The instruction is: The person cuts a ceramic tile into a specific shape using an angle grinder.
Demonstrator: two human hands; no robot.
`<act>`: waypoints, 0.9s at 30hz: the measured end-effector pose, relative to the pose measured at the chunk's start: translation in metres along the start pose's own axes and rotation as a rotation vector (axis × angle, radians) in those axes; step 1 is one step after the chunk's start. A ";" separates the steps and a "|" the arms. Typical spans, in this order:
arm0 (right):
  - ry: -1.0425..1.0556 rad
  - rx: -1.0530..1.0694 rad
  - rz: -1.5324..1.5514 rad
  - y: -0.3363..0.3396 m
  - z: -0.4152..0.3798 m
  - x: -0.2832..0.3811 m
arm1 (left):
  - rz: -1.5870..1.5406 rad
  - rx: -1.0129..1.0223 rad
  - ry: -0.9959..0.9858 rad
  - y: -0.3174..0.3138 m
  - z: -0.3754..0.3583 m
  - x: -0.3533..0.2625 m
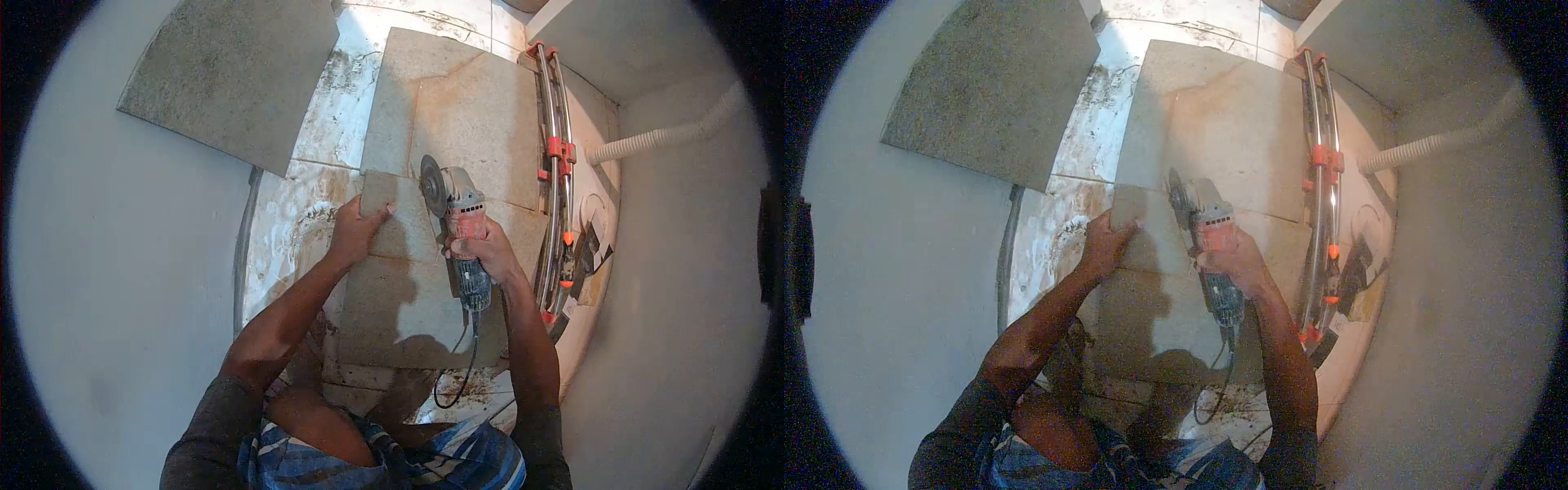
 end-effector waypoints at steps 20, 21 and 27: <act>0.025 -0.027 0.003 -0.019 -0.009 0.019 | 0.084 -0.005 -0.004 0.006 -0.009 -0.016; 0.011 -0.019 -0.011 -0.021 -0.010 0.021 | 0.082 -0.005 -0.005 0.005 -0.009 -0.014; 0.060 -0.102 -0.055 -0.024 -0.014 0.026 | -0.063 -0.002 -0.047 0.007 -0.016 -0.022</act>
Point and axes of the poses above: each hand's wrist, its own z-axis towards the middle knuckle, its own y-axis out of the back of the hand, x = y × z, the point moved 6 cm from there along z, towards the middle knuckle, and after that the axes turned 15 degrees about z, right-handed, at the moved point
